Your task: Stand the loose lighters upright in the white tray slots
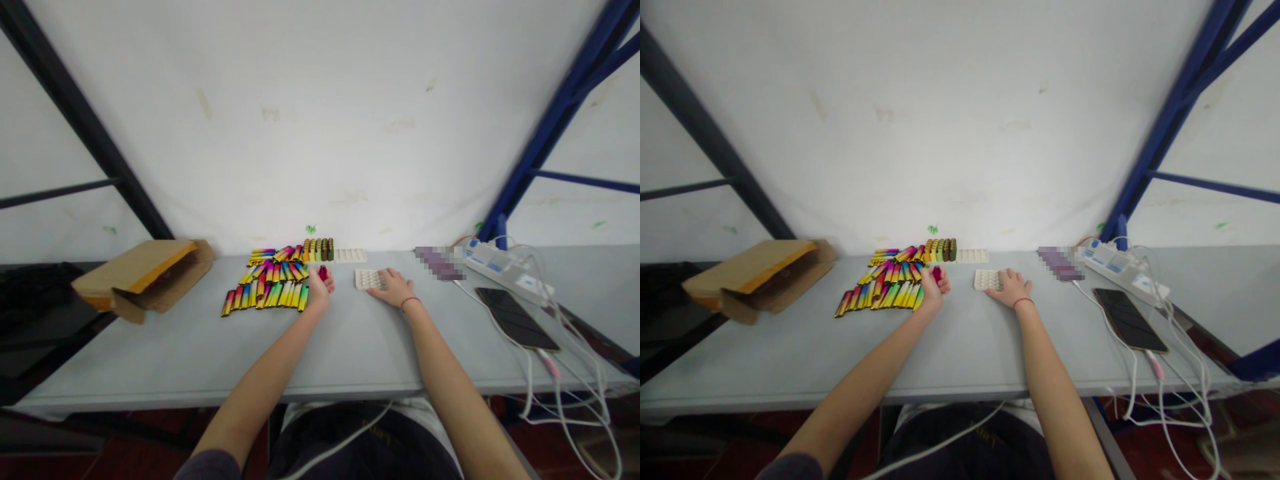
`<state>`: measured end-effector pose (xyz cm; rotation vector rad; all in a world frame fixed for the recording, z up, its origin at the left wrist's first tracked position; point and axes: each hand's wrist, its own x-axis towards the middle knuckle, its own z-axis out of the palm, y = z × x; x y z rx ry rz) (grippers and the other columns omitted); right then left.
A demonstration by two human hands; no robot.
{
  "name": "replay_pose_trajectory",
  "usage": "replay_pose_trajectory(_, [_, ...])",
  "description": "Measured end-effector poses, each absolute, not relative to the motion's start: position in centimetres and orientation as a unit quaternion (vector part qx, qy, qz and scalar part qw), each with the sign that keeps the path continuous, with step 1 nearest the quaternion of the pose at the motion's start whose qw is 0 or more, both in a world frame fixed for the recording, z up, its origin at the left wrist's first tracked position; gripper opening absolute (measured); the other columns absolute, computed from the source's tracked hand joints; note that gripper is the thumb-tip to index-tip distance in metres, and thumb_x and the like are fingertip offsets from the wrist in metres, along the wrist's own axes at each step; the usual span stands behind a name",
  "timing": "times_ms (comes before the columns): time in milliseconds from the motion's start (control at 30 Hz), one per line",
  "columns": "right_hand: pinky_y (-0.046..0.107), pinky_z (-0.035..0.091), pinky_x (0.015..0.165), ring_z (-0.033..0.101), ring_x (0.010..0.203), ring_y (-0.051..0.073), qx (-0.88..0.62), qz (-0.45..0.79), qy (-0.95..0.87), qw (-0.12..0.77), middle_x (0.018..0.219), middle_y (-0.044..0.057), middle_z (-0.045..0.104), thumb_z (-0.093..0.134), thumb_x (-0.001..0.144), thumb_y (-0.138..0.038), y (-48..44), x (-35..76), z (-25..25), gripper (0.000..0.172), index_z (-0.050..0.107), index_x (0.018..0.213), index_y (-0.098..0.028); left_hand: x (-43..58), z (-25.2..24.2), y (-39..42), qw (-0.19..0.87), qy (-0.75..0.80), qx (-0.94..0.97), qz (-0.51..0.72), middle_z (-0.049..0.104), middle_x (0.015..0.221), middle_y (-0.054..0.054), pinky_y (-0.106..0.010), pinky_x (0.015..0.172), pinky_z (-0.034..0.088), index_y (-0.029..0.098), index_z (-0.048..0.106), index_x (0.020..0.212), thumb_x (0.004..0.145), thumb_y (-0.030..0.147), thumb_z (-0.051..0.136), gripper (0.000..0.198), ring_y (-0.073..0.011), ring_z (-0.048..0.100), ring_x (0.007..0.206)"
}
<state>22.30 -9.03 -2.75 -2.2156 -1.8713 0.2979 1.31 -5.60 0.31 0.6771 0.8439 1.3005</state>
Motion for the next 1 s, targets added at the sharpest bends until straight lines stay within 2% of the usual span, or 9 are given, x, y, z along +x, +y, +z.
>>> replay_pose_trajectory(133, [0.067, 0.030, 0.110, 0.039, 0.143, 0.039, -0.755, 0.099, -0.638, 0.114, 0.157, 0.017, 0.042, 0.062, 0.088, -0.063, -9.1, 22.3, -2.8, 0.067, 0.052, 0.144, -0.028, 1.3, 0.4, -5.7, 0.667, 0.371, 0.280, 0.582, 0.021, 0.044, 0.008, -0.020, 0.039, 0.016, 0.023, 0.035, 0.059, 0.093, 0.041, 0.030, 0.039, -0.0081, 0.018, 0.036])
replay_pose_trajectory(400, [0.066, 0.031, 0.111, 0.036, 0.146, 0.038, -0.760, 0.096, -0.633, 0.107, 0.161, 0.017, 0.038, 0.060, 0.091, -0.060, -9.1, 22.1, -2.7, 0.065, 0.051, 0.145, -0.027, 1.6, 0.9, -5.9, 0.706, 0.354, 0.295, 0.537, 0.026, 0.044, 0.007, -0.021, 0.039, 0.021, 0.022, 0.041, 0.063, 0.092, 0.043, 0.034, 0.036, -0.0089, 0.023, 0.036])
replay_pose_trajectory(533, [0.066, 0.031, 0.112, 0.037, 0.146, 0.037, -0.760, 0.098, -0.633, 0.110, 0.162, 0.017, 0.037, 0.061, 0.090, -0.060, -9.1, 22.1, -2.7, 0.065, 0.052, 0.145, -0.026, 1.7, 1.0, -6.0, 0.729, 0.321, 0.306, 0.522, 0.034, 0.048, 0.007, -0.019, 0.042, 0.024, 0.020, 0.048, 0.076, 0.094, 0.040, 0.037, 0.029, -0.0089, 0.029, 0.038])
replay_pose_trajectory(700, [0.066, 0.031, 0.112, 0.040, 0.145, 0.037, -0.758, 0.098, -0.632, 0.128, 0.159, 0.018, 0.041, 0.064, 0.089, -0.058, -8.9, 22.3, -2.9, 0.064, 0.053, 0.143, -0.026, 1.9, 1.2, -6.1, 0.740, 0.285, 0.318, 0.520, 0.047, 0.058, 0.005, -0.019, 0.045, 0.031, 0.021, 0.046, 0.084, 0.094, 0.047, 0.048, 0.028, -0.0082, 0.036, 0.042])
replay_pose_trajectory(900, [0.041, 0.037, 0.115, 0.049, 0.139, 0.028, -0.712, 0.114, -0.663, 0.199, 0.148, 0.020, 0.053, 0.076, 0.083, -0.045, -8.3, 22.8, -3.5, 0.072, 0.051, 0.143, -0.015, 1.7, 1.0, -6.0, 0.738, 0.285, 0.338, 0.509, 0.051, 0.063, 0.004, -0.020, 0.045, 0.033, 0.020, 0.048, 0.088, 0.093, 0.062, 0.047, 0.042, -0.0086, 0.040, 0.045])
replay_pose_trajectory(1000, [0.038, 0.039, 0.114, 0.052, 0.137, 0.028, -0.696, 0.128, -0.667, 0.231, 0.147, 0.021, 0.054, 0.080, 0.079, -0.042, -8.0, 23.1, -3.8, 0.078, 0.050, 0.144, -0.012, 1.7, 0.7, -5.8, 0.732, 0.289, 0.356, 0.503, 0.052, 0.065, 0.004, -0.021, 0.046, 0.035, 0.020, 0.051, 0.090, 0.090, 0.064, 0.052, 0.044, -0.0089, 0.042, 0.046])
